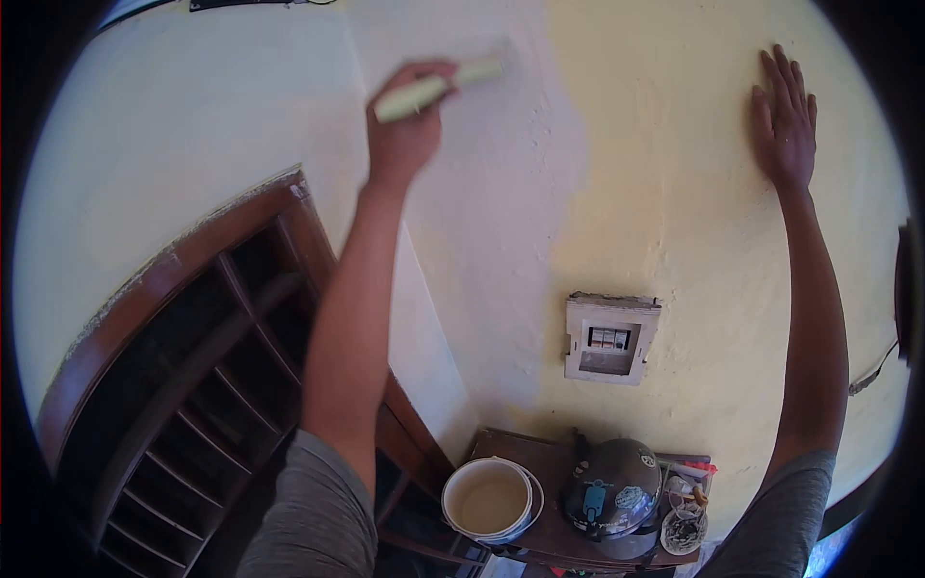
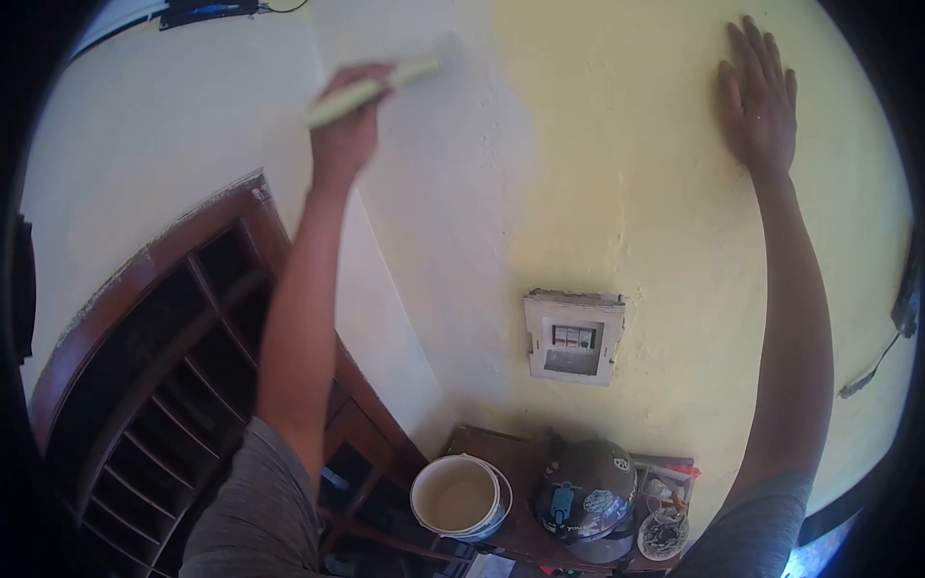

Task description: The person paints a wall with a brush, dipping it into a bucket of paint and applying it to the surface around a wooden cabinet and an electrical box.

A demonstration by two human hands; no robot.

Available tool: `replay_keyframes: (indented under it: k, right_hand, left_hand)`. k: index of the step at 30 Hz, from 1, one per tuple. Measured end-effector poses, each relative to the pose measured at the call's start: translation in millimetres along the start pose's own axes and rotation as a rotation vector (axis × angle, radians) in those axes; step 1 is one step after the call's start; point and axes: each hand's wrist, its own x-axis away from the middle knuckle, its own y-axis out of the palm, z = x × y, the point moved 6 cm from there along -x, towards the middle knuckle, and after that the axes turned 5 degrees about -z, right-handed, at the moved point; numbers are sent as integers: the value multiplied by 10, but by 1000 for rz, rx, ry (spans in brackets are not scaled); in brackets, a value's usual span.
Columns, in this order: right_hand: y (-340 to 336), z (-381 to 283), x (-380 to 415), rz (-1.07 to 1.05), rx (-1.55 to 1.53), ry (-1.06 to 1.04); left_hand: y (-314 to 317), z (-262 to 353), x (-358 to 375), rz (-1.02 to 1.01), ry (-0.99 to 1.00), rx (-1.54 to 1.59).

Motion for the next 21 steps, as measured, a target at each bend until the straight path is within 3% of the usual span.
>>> replay_keyframes:
  k: [4,6,11,13,16,17,18,20,21]
  right_hand:
    - [-19,-13,-15,-7,4,-1]
    - [-11,-7,-11,-19,20,1]
    - [-23,-11,-31,-18,5,2]
    - [-4,-10,-15,-27,-2,3]
    - [22,13,-14,-14,-9,1]
    - [22,20,-16,-1,-15,-6]
    - [12,20,-8,14,-21,-14]
    - [-20,-31,-8,14,-39,-10]
    - [-32,-50,-16,23,-56,-8]
  left_hand:
    - [168,130,1154,-95,-255,-15]
    - [302,355,1642,-161,-207,37]
    - [483,547,2335,-303,-544,275]
    - [400,434,2129,-341,-586,169]
    - [215,191,1403,-360,-427,-59]
    - [212,-35,1167,-356,-458,100]
    - [172,-15,843,-367,-449,-47]
    - [113,-134,307,-305,-424,24]
    - [46,-71,22,-288,-361,-89]
